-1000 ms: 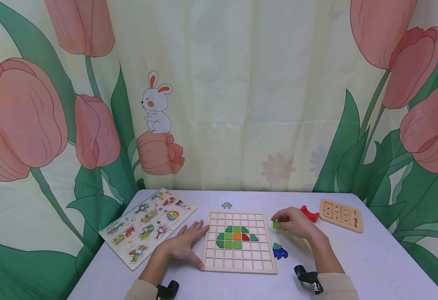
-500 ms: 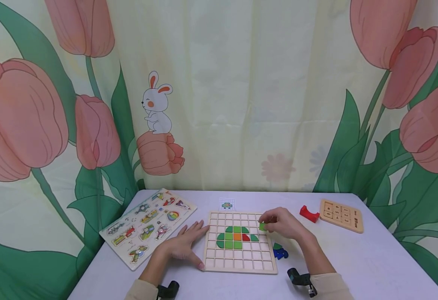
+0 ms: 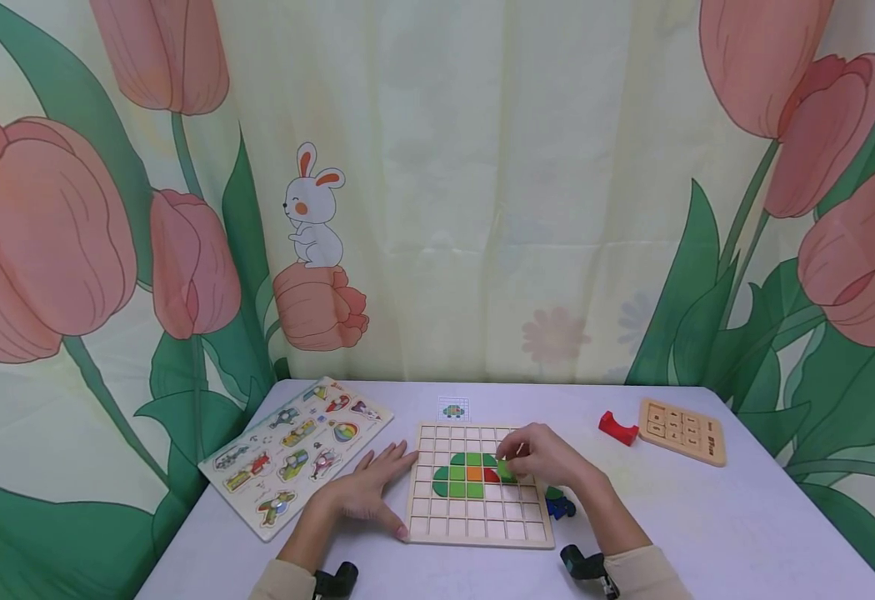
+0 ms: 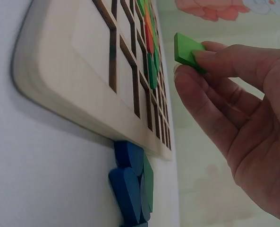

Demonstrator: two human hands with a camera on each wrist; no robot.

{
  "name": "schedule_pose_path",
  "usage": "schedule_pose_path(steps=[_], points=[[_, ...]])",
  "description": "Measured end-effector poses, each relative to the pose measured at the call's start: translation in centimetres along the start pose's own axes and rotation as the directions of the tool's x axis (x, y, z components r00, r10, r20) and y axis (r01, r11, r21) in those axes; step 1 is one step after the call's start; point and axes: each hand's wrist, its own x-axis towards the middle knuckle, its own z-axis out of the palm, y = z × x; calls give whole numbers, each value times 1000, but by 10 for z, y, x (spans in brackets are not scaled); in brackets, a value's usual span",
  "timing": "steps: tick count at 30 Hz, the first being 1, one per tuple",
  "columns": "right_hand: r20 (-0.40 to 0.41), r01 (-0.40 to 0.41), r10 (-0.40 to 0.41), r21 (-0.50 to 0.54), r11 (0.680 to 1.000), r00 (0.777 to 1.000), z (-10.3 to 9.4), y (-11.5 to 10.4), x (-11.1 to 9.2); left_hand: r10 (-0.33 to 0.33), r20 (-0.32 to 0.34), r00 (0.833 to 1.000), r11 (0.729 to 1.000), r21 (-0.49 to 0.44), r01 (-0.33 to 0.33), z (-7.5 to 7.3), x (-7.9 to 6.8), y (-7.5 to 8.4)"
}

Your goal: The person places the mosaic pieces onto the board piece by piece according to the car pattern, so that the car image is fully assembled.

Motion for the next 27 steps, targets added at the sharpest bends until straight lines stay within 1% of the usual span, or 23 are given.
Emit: schedule_pose_path(steps=[6,17,27], points=[[30,13,-13,4,1000,999,9,-3,4,-5,-1,1000,1000,-2,5,-1,-1,0],[94,77,-72,-56,995,993,16,-5,6,1,0,1000,1000,1,-1,0,1,-2],[111,78,-72,-49,996,991,19,-9,5,11,-1,1000,1000,5,-11,0,0,1]])
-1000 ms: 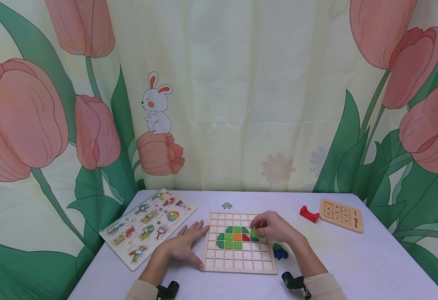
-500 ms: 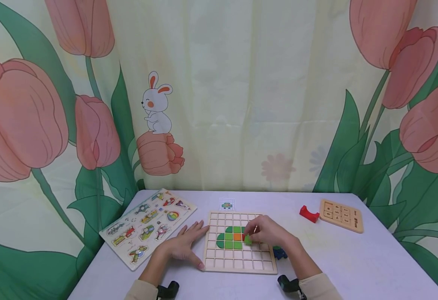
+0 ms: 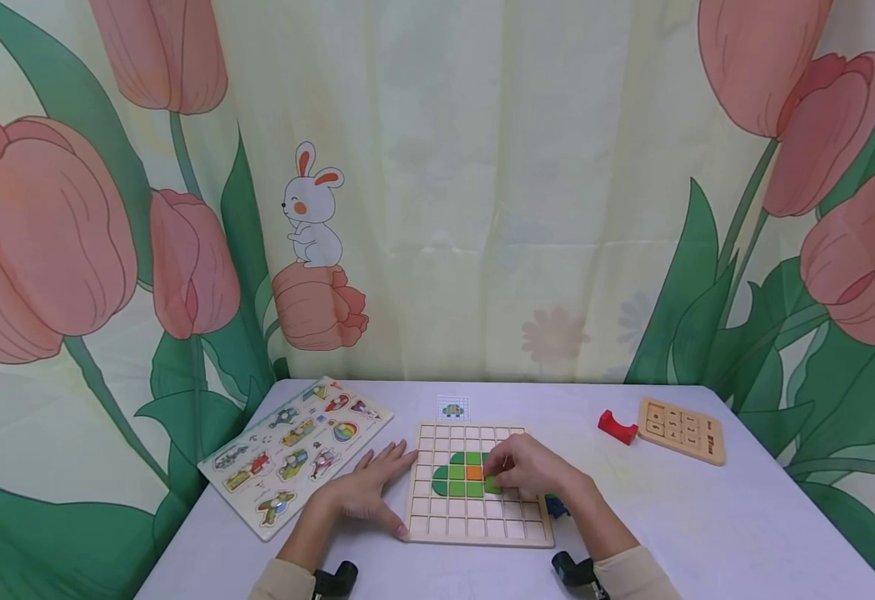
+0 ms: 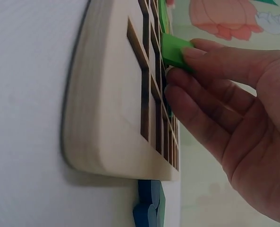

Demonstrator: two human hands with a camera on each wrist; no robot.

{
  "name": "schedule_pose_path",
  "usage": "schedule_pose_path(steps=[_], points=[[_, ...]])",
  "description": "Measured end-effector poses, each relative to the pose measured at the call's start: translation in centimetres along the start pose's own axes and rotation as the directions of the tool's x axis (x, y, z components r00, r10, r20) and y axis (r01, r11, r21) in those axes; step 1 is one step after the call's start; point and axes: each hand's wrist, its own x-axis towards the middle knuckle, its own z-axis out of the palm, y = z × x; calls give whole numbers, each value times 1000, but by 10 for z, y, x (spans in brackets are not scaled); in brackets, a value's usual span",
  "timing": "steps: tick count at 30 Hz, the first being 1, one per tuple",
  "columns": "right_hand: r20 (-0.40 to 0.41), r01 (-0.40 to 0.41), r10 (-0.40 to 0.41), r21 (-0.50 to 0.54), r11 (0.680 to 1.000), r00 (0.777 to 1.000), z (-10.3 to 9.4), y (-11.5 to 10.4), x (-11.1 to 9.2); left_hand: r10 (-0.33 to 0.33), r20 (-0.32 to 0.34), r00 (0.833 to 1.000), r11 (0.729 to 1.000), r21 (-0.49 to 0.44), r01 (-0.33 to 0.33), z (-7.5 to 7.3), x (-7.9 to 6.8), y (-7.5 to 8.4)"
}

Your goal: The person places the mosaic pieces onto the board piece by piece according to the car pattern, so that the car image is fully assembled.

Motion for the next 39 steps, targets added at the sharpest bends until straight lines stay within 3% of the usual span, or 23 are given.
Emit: schedule_pose_path(steps=[39], points=[[28,-47,49,-60,997,998,6,-3,1,2,-4,1000,1000,2,-2,-1,0,-2]])
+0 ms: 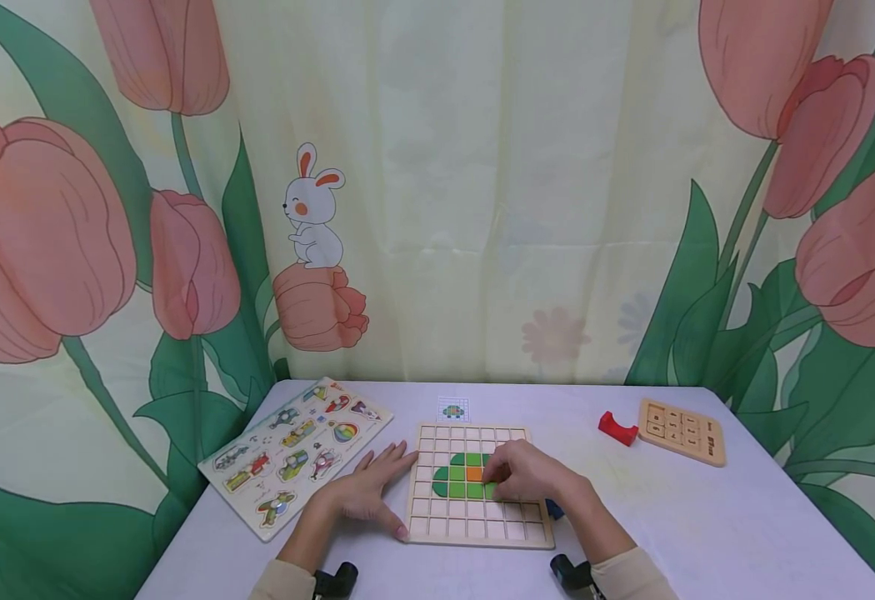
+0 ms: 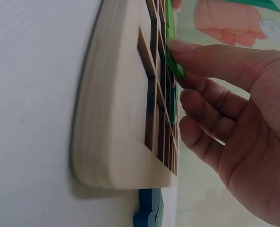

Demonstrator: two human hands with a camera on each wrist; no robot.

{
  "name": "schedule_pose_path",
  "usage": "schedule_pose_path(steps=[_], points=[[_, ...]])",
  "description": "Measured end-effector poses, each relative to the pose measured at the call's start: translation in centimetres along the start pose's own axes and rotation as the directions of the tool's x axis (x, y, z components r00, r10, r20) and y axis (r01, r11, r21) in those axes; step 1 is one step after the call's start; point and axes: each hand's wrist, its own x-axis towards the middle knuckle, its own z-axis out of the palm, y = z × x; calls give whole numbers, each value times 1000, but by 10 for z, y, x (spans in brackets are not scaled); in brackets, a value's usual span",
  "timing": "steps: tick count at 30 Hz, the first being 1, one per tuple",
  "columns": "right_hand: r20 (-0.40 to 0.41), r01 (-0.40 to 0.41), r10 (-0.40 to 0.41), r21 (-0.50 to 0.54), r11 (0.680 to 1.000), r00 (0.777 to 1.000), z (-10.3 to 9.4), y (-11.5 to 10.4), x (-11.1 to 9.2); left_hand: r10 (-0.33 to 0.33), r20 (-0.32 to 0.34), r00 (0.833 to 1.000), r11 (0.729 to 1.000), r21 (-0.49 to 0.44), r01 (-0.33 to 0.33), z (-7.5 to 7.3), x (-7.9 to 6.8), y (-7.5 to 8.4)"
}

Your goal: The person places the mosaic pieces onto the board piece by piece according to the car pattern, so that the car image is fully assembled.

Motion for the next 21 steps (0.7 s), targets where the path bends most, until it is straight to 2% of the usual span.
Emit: schedule_pose_path(steps=[7,15,21], points=[[-9,-10,10,-32,999,1000,0,-3,-2,-3,3,1000,1000,-4,3,0,0,1],[-1,17,-17,-64,998,1000,2,0,-5,-5,6,1000,1000,-8,5,-1,-1,1],[-71,1,-7,-77,997,997,-6,6,-9,-5,5,1000,1000,-4,5,-1,-1,3]])
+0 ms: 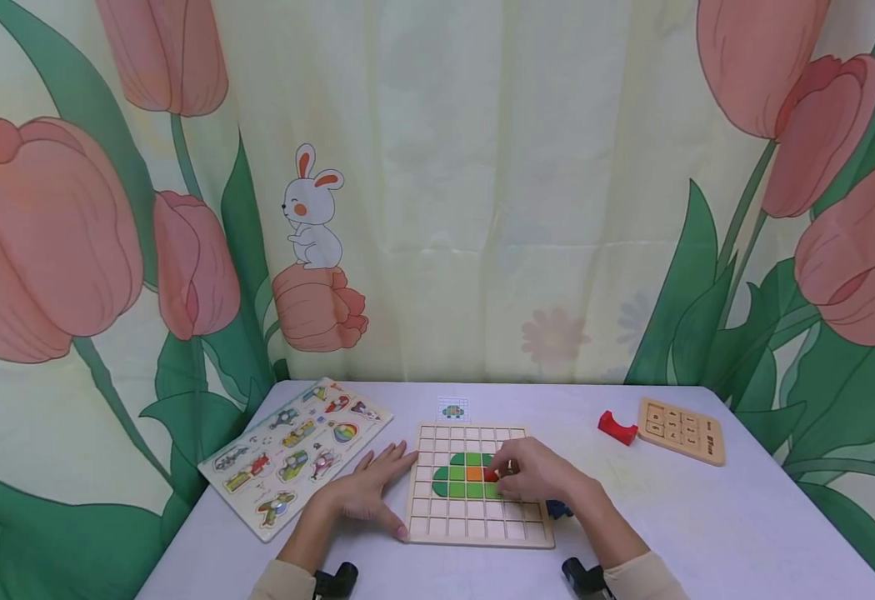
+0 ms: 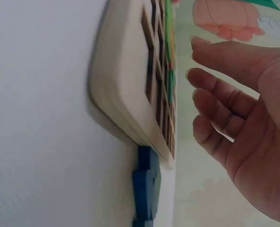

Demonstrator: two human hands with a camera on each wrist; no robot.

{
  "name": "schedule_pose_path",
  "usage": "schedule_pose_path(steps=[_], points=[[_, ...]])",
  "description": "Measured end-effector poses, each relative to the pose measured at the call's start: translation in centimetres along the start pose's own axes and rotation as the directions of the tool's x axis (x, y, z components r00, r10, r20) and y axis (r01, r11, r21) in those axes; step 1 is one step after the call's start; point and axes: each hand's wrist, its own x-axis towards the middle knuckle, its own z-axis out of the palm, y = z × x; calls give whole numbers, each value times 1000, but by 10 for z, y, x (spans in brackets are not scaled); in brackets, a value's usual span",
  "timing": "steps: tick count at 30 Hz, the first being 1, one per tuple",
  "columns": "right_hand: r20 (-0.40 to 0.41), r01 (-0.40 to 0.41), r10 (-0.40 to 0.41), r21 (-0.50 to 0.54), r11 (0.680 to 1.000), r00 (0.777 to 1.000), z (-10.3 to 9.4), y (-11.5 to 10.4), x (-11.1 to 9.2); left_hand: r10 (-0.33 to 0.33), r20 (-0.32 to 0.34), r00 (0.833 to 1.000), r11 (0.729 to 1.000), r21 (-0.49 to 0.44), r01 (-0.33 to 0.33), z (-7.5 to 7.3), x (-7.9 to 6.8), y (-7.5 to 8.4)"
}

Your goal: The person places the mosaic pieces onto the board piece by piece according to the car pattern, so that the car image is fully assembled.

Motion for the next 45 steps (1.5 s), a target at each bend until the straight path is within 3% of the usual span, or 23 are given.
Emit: schedule_pose_path(steps=[6,22,37,45], points=[[-45,-58,62,70,996,997,-13,4,-5,6,-4,1000,1000,5,-5,0,-1,1],[-53,-123,127,63,990,991,-46,26,-23,-5,-6,1000,1000,-1,5,0,1,-1],[-11,-244,245,64,968,969,-49,37,-33,-13,-1,1000,1000,-9,13,1,1,0],[46,-240,238,46,970,970,-47,41,-35,-19,0,1000,1000,-9,19,1,2,-2]])
